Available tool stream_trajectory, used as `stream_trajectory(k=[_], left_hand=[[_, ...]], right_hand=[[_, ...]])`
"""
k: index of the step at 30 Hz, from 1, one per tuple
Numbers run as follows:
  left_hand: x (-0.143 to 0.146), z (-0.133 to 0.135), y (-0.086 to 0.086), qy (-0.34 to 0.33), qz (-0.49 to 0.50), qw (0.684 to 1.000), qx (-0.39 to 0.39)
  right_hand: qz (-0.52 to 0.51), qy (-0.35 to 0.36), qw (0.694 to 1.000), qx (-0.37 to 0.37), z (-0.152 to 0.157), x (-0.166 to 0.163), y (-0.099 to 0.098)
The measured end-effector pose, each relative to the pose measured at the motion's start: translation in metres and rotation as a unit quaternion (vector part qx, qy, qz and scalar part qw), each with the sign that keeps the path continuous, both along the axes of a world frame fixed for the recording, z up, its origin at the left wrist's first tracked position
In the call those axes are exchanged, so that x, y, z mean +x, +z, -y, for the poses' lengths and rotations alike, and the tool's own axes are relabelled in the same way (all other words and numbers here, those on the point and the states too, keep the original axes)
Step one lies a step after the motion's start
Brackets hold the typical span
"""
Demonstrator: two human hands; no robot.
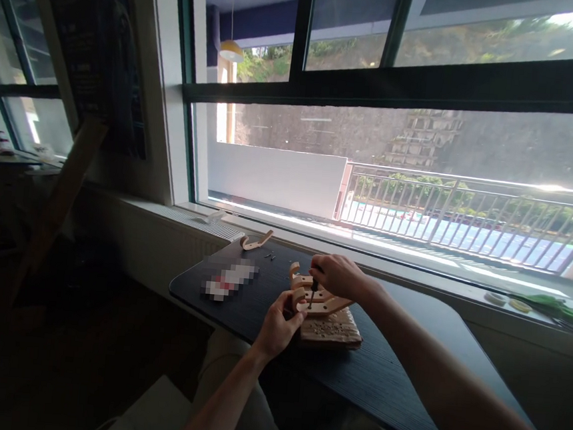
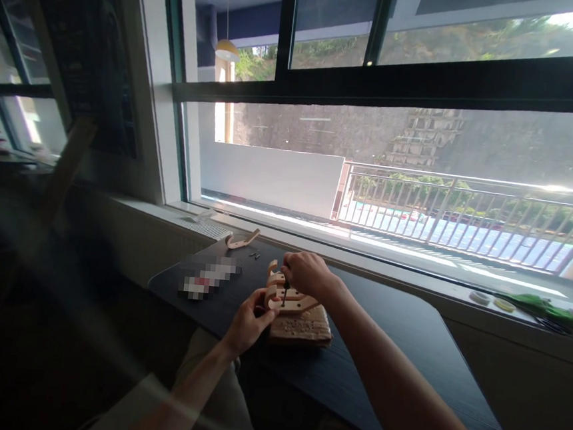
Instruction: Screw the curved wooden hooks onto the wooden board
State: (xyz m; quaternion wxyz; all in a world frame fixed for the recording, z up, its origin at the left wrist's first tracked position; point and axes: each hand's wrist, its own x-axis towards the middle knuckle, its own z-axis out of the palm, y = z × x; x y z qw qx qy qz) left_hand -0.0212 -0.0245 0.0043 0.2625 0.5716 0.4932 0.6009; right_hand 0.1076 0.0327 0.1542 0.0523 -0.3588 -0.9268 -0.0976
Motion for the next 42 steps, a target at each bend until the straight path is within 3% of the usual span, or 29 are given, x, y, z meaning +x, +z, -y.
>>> stream_trajectory(k=[7, 15, 25, 34, 42], left_hand=[[0.0, -0.001, -0.002, 0.006, -0.006, 1.0, 0.001], [-0.002, -0.006, -0.009, -0.004, -0.005, 1.0, 0.009], [-0.001, -0.007, -0.01, 0.003, -0.007, 1.0, 0.006], [-0.002, -0.007, -0.009, -0.002, -0.008, 1.0, -0.003], [-0.002, -0.008, -0.012, 0.002, -0.008, 1.0, 0.007]], right_hand=[[0.022, -0.012, 1.0, 0.002, 0.0, -0.004, 0.007], [-0.004, 0.029, 0.999, -0.016, 0.0, -0.005, 0.007], [-0.01, -0.026, 1.0, 0.004, -0.005, -0.007, 0.0], [0.007, 0.013, 1.0, 0.008, 0.002, -0.005, 0.006], [0.011, -0.03, 0.999, 0.01, 0.0, -0.008, -0.001]])
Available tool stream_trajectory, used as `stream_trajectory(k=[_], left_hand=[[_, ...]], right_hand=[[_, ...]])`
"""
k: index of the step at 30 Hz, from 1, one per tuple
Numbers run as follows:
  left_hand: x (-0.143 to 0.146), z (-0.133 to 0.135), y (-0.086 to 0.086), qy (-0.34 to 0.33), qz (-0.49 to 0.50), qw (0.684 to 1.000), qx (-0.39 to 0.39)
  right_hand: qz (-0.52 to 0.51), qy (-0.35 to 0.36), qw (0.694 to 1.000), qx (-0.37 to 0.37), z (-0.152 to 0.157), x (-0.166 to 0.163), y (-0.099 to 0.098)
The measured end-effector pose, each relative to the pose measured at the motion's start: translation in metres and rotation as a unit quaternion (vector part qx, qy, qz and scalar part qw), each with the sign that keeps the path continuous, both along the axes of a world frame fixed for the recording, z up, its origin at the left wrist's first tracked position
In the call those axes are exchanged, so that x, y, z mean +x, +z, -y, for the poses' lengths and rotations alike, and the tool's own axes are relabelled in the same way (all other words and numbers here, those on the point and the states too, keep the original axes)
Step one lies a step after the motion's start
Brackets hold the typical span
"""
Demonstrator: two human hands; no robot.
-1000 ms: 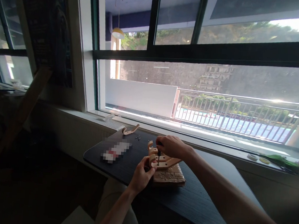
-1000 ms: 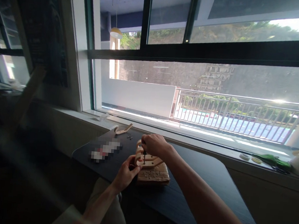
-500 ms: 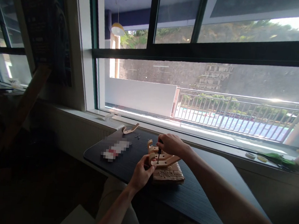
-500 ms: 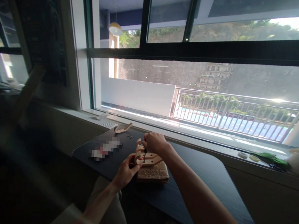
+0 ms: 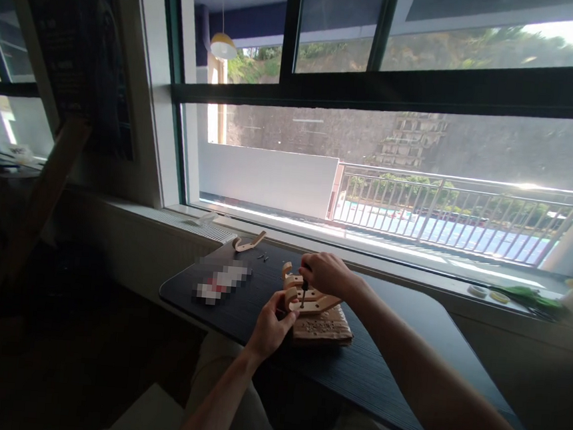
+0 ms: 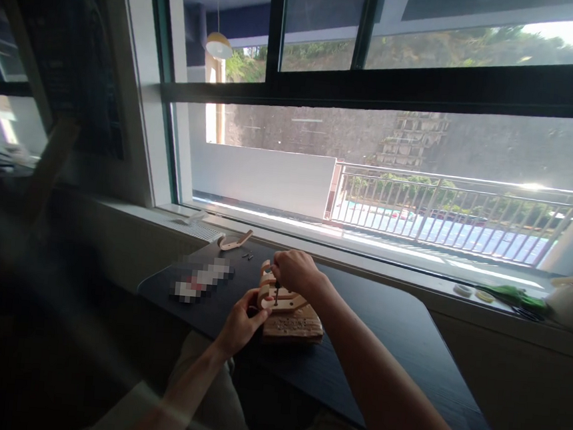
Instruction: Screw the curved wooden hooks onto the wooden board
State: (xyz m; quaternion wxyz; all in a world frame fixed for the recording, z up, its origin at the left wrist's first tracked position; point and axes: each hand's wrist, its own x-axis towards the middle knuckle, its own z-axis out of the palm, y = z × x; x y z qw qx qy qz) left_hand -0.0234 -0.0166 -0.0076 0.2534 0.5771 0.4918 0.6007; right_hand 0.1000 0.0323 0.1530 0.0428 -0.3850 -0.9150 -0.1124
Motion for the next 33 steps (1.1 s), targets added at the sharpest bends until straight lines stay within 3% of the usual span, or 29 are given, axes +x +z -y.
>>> stream_trajectory(k=[5, 12, 20, 25, 33], left_hand=[[0.0, 0.001, 0.004, -0.002, -0.002, 1.0, -0.004], [0.0, 0.0, 0.001, 0.0, -0.004, 1.0, -0.007], [0.0, 0.0, 0.0, 0.003, 0.0, 1.0, 0.004], [0.0, 0.001, 0.002, 0.007, -0.003, 1.0, 0.003], [0.0, 0.002, 0.003, 0.0, -0.007, 1.0, 0.006]], right_hand=[[0.01, 0.003, 1.0, -0.003, 0.003, 0.0, 0.009], [0.033, 0.08, 0.996, -0.022, 0.003, 0.002, 0.014], [0.005, 0.045, 0.999, -0.015, -0.005, 0.004, 0.003], [0.029, 0.031, 0.999, -0.009, 0.0, 0.0, 0.01], [0.062, 0.071, 0.995, -0.012, 0.005, -0.002, 0.014]])
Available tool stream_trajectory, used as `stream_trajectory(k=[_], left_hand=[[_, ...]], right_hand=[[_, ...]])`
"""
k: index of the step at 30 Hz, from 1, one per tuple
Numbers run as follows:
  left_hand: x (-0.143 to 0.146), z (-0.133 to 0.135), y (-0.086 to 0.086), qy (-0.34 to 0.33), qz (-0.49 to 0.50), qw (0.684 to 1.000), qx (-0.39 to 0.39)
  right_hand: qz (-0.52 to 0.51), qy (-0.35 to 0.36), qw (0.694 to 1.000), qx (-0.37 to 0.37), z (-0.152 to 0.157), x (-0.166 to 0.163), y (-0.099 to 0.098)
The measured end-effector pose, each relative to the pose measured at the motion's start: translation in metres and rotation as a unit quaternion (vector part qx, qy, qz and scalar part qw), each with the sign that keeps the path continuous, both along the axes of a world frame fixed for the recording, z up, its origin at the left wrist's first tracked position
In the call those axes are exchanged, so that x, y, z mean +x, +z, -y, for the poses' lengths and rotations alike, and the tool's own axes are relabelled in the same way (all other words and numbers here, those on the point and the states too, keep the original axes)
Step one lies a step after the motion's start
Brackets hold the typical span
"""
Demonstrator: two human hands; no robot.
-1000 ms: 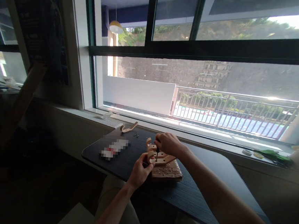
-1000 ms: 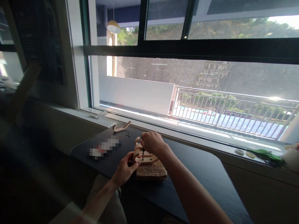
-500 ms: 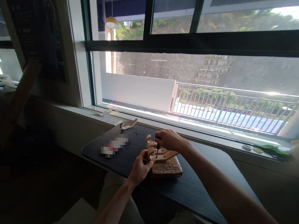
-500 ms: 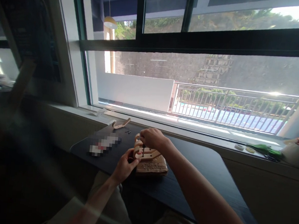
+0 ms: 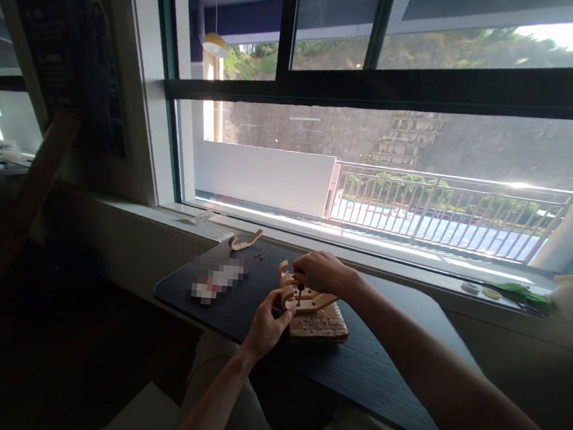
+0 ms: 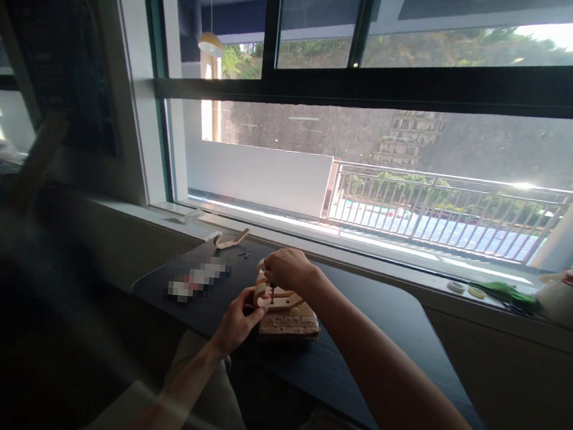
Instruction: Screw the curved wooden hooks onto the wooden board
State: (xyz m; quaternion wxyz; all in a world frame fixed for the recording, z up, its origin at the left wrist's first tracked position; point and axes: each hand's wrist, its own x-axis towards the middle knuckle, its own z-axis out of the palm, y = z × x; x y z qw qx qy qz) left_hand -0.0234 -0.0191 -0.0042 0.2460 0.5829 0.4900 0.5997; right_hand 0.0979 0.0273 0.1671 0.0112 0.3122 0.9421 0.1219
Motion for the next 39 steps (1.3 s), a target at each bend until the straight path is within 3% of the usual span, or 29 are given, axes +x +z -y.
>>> stream_trajectory(k=[7, 13, 18, 23, 30, 39], left_hand=[[0.001, 0.0, 0.0, 0.002, 0.013, 1.0, -0.007], [0.0, -0.002, -0.002, 0.004, 0.018, 1.0, -0.015], [0.0, -0.002, -0.003, 0.003, 0.018, 1.0, -0.012], [0.0, -0.002, -0.004, 0.004, 0.017, 1.0, -0.014], [0.0, -0.001, -0.002, 0.008, 0.019, 1.0, -0.015], [0.0, -0.001, 0.001, 0.003, 0.011, 1.0, -0.016]], right_hand=[[-0.016, -0.048, 0.999, -0.017, -0.006, -0.001, -0.007], [-0.01, -0.067, 0.997, -0.021, -0.007, 0.0, 0.002], [-0.024, -0.037, 0.998, -0.042, -0.008, 0.004, 0.013], [-0.044, 0.002, 0.998, -0.045, -0.009, 0.005, 0.009], [-0.06, -0.045, 0.997, -0.024, -0.013, 0.005, -0.003], [-0.033, -0.043, 0.998, -0.035, 0.0, 0.003, 0.009]])
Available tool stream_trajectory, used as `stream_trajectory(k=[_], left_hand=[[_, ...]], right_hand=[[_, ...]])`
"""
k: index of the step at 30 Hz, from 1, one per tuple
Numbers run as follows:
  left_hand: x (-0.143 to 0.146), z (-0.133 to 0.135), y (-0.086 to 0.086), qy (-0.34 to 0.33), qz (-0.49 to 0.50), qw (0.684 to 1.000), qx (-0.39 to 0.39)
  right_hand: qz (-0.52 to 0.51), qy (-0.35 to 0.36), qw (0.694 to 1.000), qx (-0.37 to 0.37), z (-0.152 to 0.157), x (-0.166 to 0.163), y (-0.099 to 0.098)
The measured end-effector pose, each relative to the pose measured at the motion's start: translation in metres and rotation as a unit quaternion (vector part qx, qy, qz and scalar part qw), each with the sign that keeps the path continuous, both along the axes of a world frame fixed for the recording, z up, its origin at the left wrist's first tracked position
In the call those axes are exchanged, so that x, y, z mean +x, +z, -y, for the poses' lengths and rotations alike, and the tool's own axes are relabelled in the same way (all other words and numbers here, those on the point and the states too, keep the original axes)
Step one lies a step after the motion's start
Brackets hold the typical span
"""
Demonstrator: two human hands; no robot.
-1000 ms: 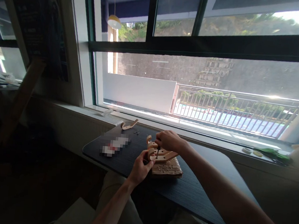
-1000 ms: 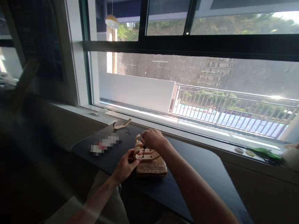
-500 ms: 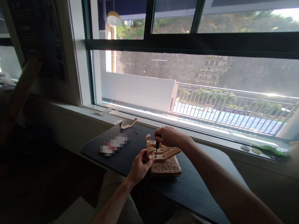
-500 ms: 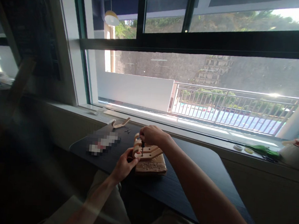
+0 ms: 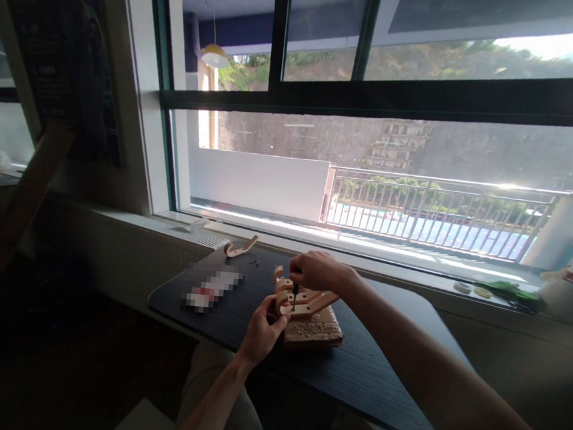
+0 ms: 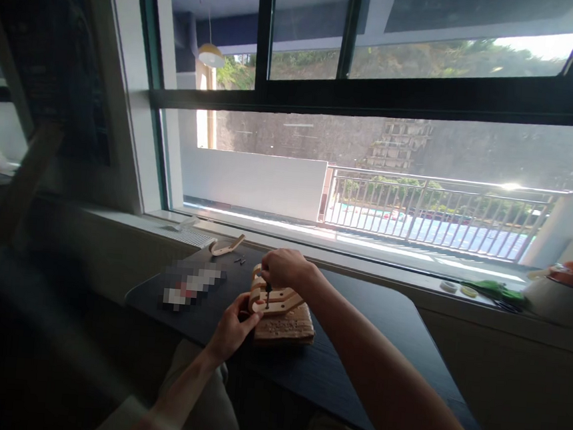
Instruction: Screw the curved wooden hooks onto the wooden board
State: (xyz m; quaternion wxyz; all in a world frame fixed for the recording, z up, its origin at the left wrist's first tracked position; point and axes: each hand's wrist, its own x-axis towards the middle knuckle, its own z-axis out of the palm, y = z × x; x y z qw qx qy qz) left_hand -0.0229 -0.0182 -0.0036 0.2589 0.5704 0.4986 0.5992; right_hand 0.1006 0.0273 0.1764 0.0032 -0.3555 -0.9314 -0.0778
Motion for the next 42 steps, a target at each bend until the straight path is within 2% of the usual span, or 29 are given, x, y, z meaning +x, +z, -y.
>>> stream_trajectory(k=[4, 10, 17, 21, 25, 33, 38, 42], left_hand=[[0.0, 0.0, -0.001, 0.005, -0.002, 1.0, -0.002], [0.0, 0.0, -0.002, 0.002, -0.004, 1.0, 0.004], [0.0, 0.0, -0.002, 0.0, -0.017, 1.0, 0.003], [0.0, 0.0, -0.001, -0.004, -0.011, 1.0, 0.0], [-0.001, -0.001, -0.004, 0.003, -0.015, 1.0, 0.001], [-0.001, 0.0, -0.004, 0.003, -0.021, 1.0, 0.0], [0.0, 0.0, -0.002, -0.005, -0.013, 1.0, 0.001], [0.0, 0.0, -0.002, -0.01, -0.011, 1.0, -0.001]], right_hand=[[0.007, 0.036, 0.999, -0.004, 0.0, 0.0, -0.009], [0.003, -0.003, 1.0, -0.009, -0.009, 0.001, -0.02], [0.023, -0.032, 0.999, -0.006, -0.008, 0.002, -0.01], [0.024, -0.004, 1.0, -0.011, -0.002, 0.003, -0.003], [0.032, 0.023, 0.999, -0.008, -0.001, 0.001, -0.005], [0.01, -0.013, 1.0, -0.011, -0.012, -0.003, -0.016], [0.013, -0.029, 0.999, -0.017, -0.011, 0.001, -0.009], [0.026, -0.006, 0.999, -0.037, -0.007, 0.004, -0.001]])
